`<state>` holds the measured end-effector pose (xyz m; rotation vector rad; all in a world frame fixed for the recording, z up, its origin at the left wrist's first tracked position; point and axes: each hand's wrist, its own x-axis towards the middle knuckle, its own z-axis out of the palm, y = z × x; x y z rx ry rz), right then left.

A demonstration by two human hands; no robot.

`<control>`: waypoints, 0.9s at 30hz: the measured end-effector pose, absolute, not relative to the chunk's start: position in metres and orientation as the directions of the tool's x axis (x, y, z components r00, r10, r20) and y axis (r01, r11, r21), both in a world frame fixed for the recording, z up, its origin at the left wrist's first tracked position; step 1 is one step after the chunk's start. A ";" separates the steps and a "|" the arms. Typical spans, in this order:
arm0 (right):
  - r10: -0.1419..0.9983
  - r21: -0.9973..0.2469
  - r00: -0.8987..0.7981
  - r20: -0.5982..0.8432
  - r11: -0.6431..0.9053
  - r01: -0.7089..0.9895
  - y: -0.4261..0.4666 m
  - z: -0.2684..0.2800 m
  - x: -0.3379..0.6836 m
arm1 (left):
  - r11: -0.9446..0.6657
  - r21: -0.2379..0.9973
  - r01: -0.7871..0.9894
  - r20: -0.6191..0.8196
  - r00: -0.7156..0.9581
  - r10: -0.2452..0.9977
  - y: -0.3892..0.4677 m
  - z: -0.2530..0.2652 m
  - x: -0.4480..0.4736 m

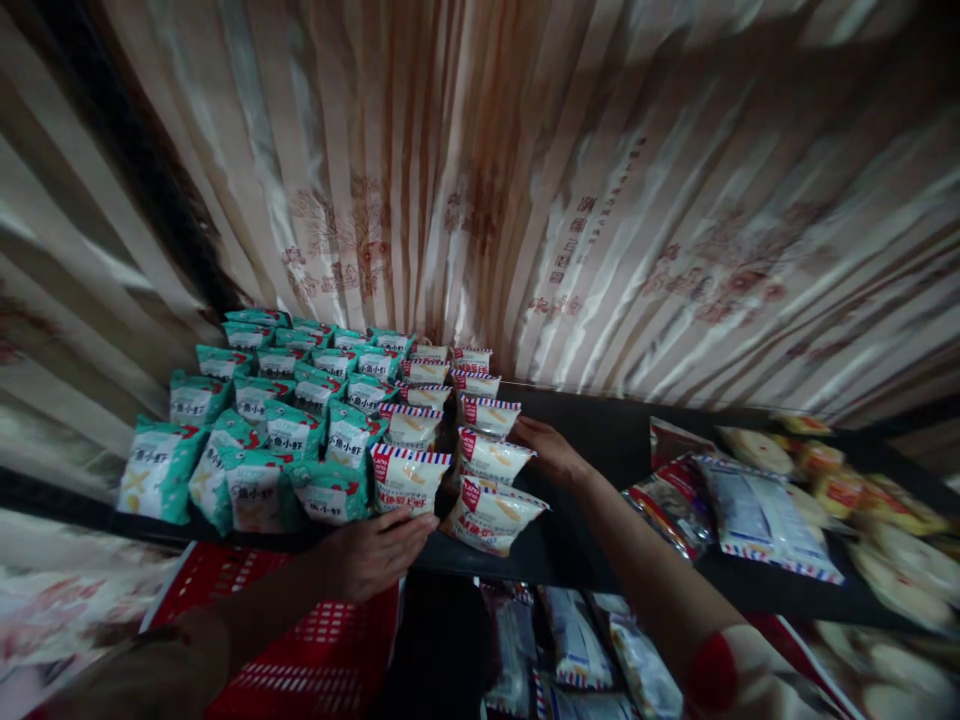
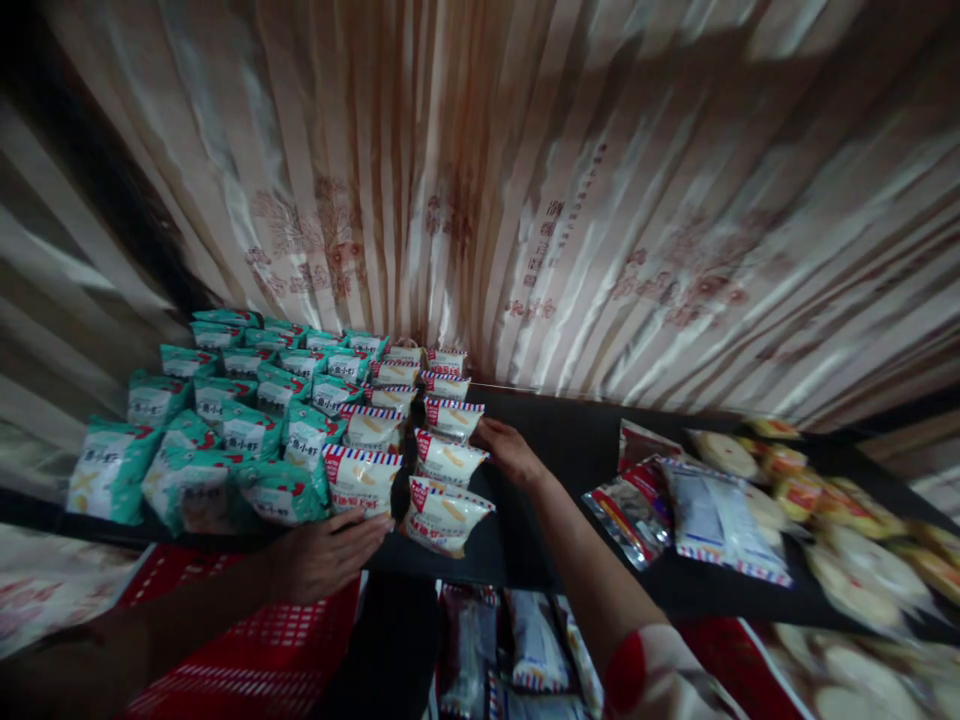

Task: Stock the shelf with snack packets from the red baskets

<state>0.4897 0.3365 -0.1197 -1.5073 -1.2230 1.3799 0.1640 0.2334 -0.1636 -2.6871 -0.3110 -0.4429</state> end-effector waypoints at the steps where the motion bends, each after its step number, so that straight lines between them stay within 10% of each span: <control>1: 0.962 -0.958 -0.048 -0.268 -0.261 0.122 0.337 -0.120 0.488 | -0.895 -0.349 0.279 0.347 0.925 0.152 0.233 -0.164 0.164; 27: 0.980 -0.979 -0.027 -0.198 -0.197 0.057 0.378 -0.145 0.474 | -0.887 -0.366 0.281 0.361 0.922 0.144 0.235 -0.157 0.165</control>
